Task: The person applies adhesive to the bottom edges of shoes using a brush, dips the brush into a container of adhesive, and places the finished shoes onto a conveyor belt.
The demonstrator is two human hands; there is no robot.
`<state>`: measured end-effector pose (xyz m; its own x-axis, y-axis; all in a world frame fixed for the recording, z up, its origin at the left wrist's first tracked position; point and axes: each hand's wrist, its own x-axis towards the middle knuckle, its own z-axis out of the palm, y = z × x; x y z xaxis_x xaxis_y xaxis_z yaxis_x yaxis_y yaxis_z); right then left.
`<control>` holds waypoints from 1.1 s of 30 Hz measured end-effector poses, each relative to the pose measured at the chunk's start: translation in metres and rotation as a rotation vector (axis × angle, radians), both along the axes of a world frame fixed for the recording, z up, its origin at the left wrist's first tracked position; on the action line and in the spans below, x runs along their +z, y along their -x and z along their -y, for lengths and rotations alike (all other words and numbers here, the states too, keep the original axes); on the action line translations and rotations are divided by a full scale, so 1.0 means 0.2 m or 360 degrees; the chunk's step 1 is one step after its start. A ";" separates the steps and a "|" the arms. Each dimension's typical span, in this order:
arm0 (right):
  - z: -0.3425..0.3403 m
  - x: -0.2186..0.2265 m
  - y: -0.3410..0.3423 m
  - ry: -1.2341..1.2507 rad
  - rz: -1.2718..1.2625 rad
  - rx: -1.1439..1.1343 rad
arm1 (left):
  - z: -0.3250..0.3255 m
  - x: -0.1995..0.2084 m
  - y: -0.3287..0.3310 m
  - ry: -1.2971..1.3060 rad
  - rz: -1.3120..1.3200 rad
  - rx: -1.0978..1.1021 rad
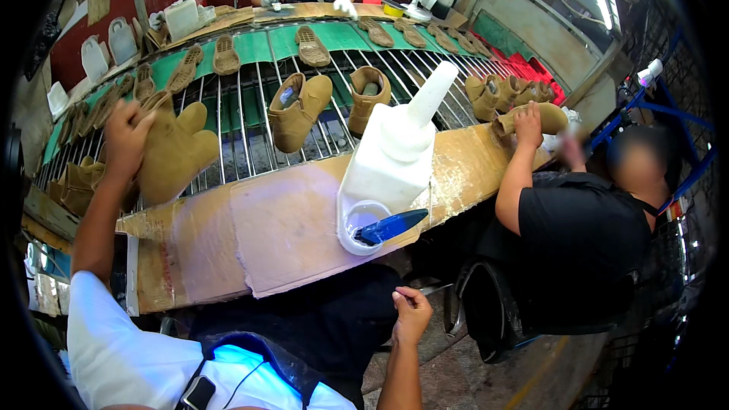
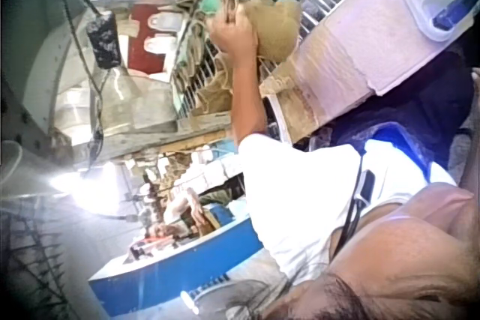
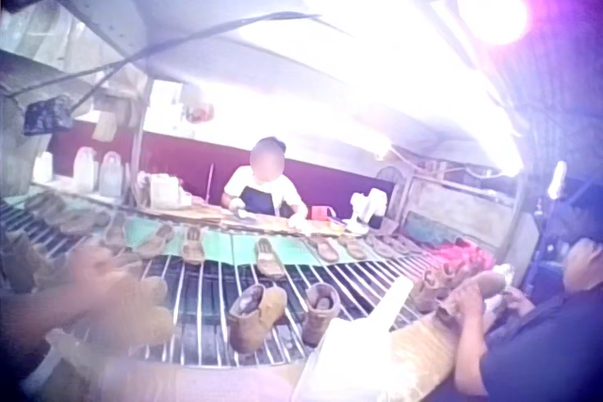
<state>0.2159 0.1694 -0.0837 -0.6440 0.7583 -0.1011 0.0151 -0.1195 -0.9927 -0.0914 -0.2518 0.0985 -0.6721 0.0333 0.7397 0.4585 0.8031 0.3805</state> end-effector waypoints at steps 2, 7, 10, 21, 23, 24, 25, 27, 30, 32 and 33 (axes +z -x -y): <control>0.01 0.01 0.02 0.0031 -0.0023 -0.0027 | 0.05 0.02 -0.24 0.0039 -0.0091 -0.0020; 0.03 0.04 0.11 0.0053 -0.0081 0.0086 | 0.10 -0.13 -0.75 0.0208 0.0058 -0.0169; 0.03 0.02 0.15 0.0029 -0.0173 0.0175 | 0.10 -0.22 -0.93 0.0590 0.0165 -0.0557; 0.06 0.18 0.07 -0.0130 -0.0390 0.0162 | 0.02 0.09 -0.49 -0.0052 0.0696 -0.0685; 0.05 0.20 0.04 -0.0161 -0.0417 0.0151 | -0.05 0.00 -0.26 -0.0256 0.1033 -0.0941; 0.06 0.21 0.03 -0.0177 -0.0420 0.0129 | -0.10 0.00 -0.21 0.0001 0.1259 -0.0872; 0.06 0.23 0.02 -0.0200 -0.0418 0.0105 | -0.14 -0.02 -0.18 0.0255 0.1482 -0.0802; 0.06 0.25 0.01 -0.0285 -0.0387 0.0096 | -0.18 -0.12 -0.26 0.1038 0.1167 -0.0747; 0.07 0.28 -0.02 -0.0380 -0.0322 0.0102 | -0.18 -0.14 -0.39 0.1476 0.1212 -0.0528; 0.07 0.30 -0.03 -0.0430 -0.0281 0.0114 | -0.14 -0.08 -0.44 0.1489 0.1381 -0.0304; 0.06 0.30 -0.02 -0.0446 -0.0277 0.0128 | -0.04 -0.12 -0.44 0.1176 0.1421 -0.0344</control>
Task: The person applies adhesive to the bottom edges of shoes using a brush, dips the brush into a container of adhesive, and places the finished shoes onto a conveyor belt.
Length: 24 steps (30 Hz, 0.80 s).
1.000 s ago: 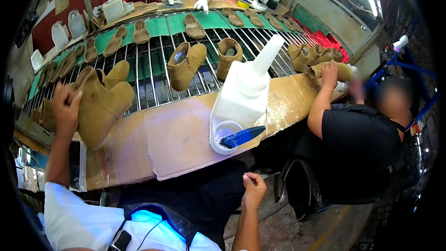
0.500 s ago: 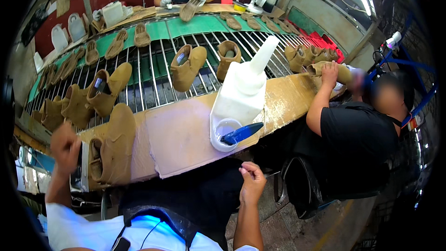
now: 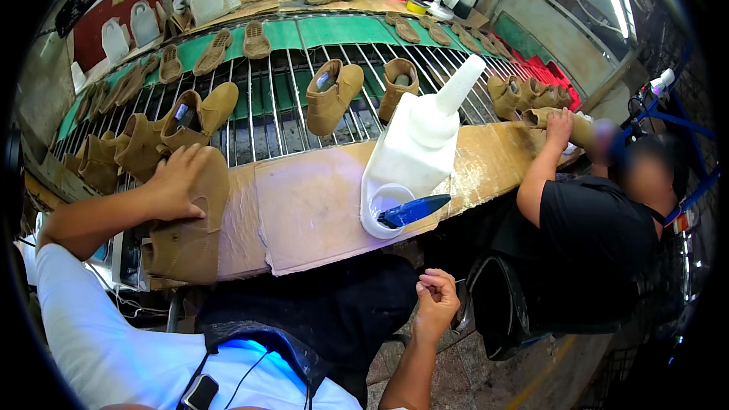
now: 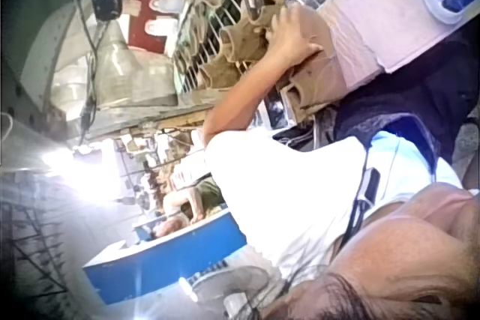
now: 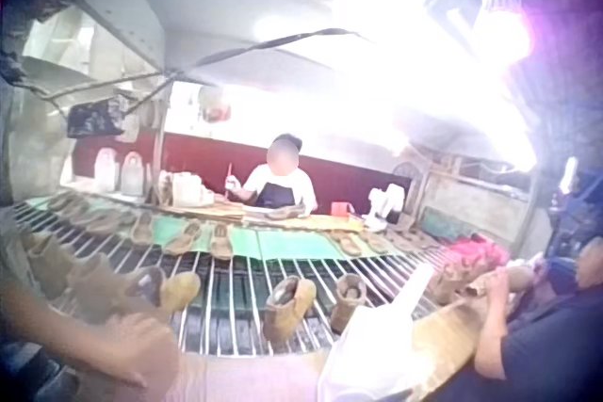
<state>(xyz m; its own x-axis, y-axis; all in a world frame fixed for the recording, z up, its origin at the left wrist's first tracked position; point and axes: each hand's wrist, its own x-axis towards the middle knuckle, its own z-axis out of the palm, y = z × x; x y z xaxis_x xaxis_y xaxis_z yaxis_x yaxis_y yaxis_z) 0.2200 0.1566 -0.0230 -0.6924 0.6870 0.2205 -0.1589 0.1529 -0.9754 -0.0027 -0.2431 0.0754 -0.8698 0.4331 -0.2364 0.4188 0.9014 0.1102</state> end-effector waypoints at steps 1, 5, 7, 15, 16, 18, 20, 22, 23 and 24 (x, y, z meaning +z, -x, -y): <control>0.00 0.00 0.02 -0.0009 -0.0002 0.0023 | 0.15 -0.06 -0.01 -0.0272 0.0031 0.0122; -0.02 0.02 0.10 -0.0083 0.0020 0.0038 | 0.54 -0.28 0.04 -0.1178 0.1332 0.0878; -0.06 0.02 0.13 -0.0121 0.0012 0.0029 | 0.54 -0.23 -0.03 -0.1300 0.1837 0.1237; -0.09 0.00 0.19 -0.0221 0.0005 -0.0068 | 0.58 -0.26 -0.25 -0.1919 0.1874 0.1053; -0.10 0.00 0.19 -0.0255 0.0004 -0.0105 | 0.55 -0.28 -0.26 -0.1992 0.1753 0.0993; -0.11 0.01 0.18 -0.0269 0.0012 -0.0158 | 0.46 -0.26 -0.28 -0.2153 0.1547 0.0842; -0.10 0.05 0.18 -0.0341 0.0092 -0.0238 | 0.35 -0.20 -0.27 -0.2346 0.1375 0.0634; -0.11 0.07 0.18 -0.0450 0.0161 -0.0273 | 0.24 -0.18 -0.27 -0.2385 0.1047 0.0511; -0.12 0.07 0.18 -0.0489 0.0176 -0.0289 | 0.21 -0.19 -0.27 -0.2351 0.0876 0.0455; -0.12 0.07 0.18 -0.0529 0.0192 -0.0307 | 0.18 -0.18 -0.27 -0.2313 0.0709 0.0399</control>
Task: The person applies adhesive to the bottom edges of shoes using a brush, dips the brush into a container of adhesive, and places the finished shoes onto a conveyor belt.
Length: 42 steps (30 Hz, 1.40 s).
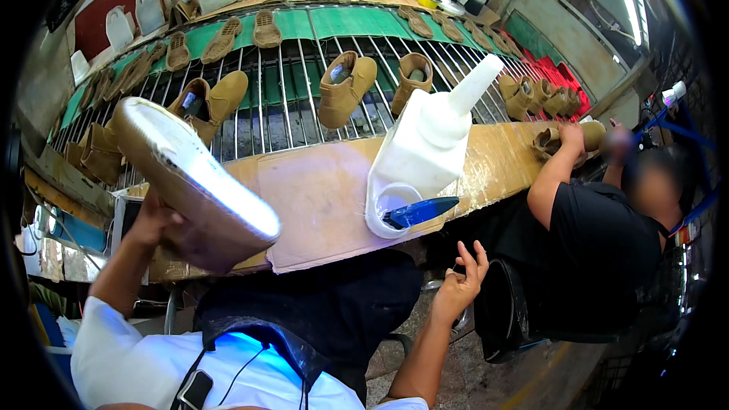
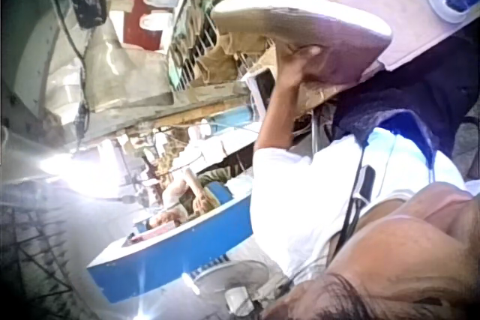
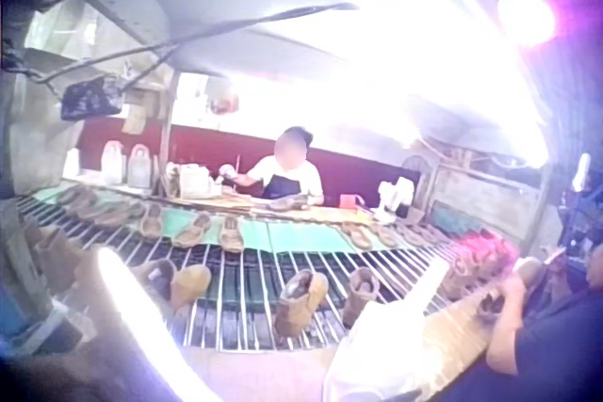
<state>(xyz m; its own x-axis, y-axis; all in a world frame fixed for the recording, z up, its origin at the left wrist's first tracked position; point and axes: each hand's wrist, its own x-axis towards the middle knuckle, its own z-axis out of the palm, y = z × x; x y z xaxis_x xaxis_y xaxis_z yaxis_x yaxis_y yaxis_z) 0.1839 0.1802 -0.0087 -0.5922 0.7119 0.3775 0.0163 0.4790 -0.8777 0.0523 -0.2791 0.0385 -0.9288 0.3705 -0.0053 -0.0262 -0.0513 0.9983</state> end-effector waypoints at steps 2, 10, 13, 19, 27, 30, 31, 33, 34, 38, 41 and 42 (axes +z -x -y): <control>0.01 0.01 -0.01 -0.0084 0.0016 -0.0030 | -0.06 -0.06 0.00 0.0095 -0.0278 -0.0176; 0.03 -0.03 -0.08 -0.0192 0.0134 0.0047 | -0.44 0.03 0.03 0.0927 -0.1516 -0.0063; 0.08 0.03 -0.07 -0.0238 0.0265 0.0154 | -0.47 -0.01 0.01 0.1124 -0.1410 -0.0141; 0.10 0.08 -0.06 -0.0264 0.0433 0.0235 | -0.44 -0.03 -0.01 0.1076 -0.1083 -0.0167; 0.01 -0.03 0.14 -0.0026 0.0398 0.0169 | -0.45 -0.07 -0.02 0.0795 -0.0626 -0.0168; 0.01 0.00 0.28 0.0304 0.0112 0.0353 | -0.49 0.01 -0.06 0.0974 -0.0901 -0.0149; 0.02 0.03 0.31 0.0408 0.0086 0.0444 | -0.49 0.02 -0.06 0.1063 -0.1079 -0.0151; 0.03 0.04 0.36 0.0438 0.0037 0.0477 | -0.50 0.01 -0.06 0.1108 -0.1293 -0.0165; 0.08 0.04 0.36 0.0236 0.0083 0.0354 | -0.49 0.01 -0.08 0.1128 -0.1266 -0.0147; 0.23 0.15 0.35 -0.0353 0.0396 0.0582 | -0.48 -0.05 -0.11 0.1090 -0.1127 -0.0033; 0.21 0.14 0.38 -0.0083 0.0161 0.0584 | -0.45 -0.11 -0.10 0.0916 -0.0876 0.0001; 0.21 0.13 0.39 0.0014 0.0022 0.0535 | -0.44 -0.12 -0.09 0.0834 -0.0769 0.0002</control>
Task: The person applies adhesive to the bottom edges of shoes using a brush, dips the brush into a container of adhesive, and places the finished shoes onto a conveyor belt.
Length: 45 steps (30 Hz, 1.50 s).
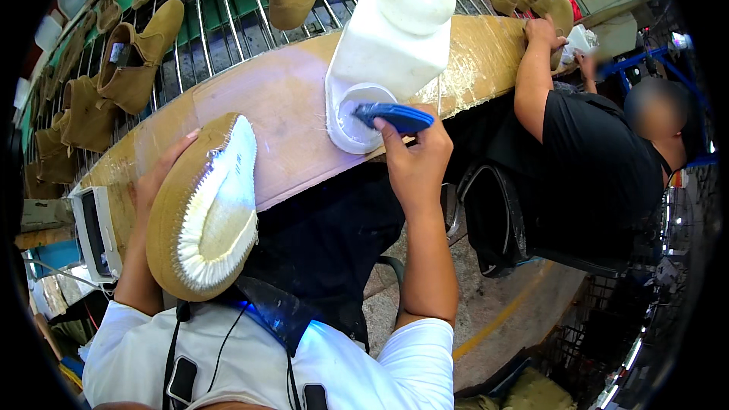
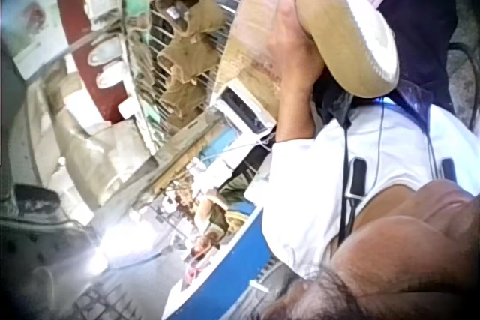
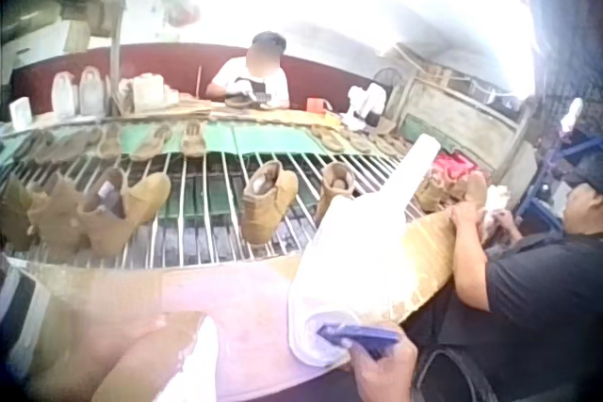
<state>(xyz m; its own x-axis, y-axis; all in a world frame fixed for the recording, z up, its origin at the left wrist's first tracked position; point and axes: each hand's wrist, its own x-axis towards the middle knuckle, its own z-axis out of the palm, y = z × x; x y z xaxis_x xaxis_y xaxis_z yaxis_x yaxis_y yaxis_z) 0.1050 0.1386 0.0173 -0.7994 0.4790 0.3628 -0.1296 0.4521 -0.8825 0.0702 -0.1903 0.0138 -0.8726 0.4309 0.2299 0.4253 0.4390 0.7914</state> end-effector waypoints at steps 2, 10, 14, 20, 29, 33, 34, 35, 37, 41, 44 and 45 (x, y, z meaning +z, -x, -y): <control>0.01 -0.02 0.05 -0.0259 -0.0112 0.0016 | 0.00 0.00 0.02 0.0109 -0.0249 -0.0011; 0.06 0.02 0.10 -0.0883 0.0202 0.0283 | 0.04 0.01 0.00 0.0228 -0.0428 -0.0127; -0.06 0.08 0.08 -0.0414 0.0395 0.0606 | 0.09 0.01 0.01 0.0247 -0.0488 -0.0202; -0.05 -0.06 -0.03 0.0165 0.0217 0.0058 | 0.12 -0.06 -0.02 0.0231 -0.0538 -0.0223; 0.03 -0.10 -0.06 0.0574 0.0106 -0.0107 | 0.17 -0.11 -0.03 0.0226 -0.0658 -0.0273; 0.30 -0.10 -0.10 0.1090 0.0036 0.0047 | 0.16 -0.13 -0.05 0.0180 -0.0687 -0.0246; 0.38 -0.11 -0.09 0.1217 0.0030 0.0070 | 0.17 -0.14 -0.06 0.0162 -0.0696 -0.0228; 0.43 -0.12 -0.09 0.1335 0.0024 0.0156 | 0.17 -0.14 -0.06 0.0153 -0.0693 -0.0231; 0.52 -0.16 -0.06 0.1470 0.0066 0.0281 | 0.17 -0.15 -0.07 0.0135 -0.0685 -0.0240; 0.65 -0.21 0.10 0.1309 0.0121 0.0289 | 0.18 -0.16 -0.08 0.0153 -0.0683 -0.0246; 0.64 -0.25 0.21 0.1040 0.0051 0.0200 | 0.18 -0.17 -0.08 0.0157 -0.0699 -0.0248; 0.65 -0.24 0.23 0.1006 0.0067 0.0208 | 0.18 -0.17 -0.08 0.0176 -0.0704 -0.0256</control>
<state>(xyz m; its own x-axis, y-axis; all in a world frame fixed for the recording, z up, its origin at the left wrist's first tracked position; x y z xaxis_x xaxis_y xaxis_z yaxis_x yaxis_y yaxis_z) 0.0592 0.0095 -0.0312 -0.8730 0.4877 0.0094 -0.1077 -0.1740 -0.9788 0.0870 -0.2269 -0.0201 -0.6220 0.5950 0.5090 0.7798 0.4116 0.4717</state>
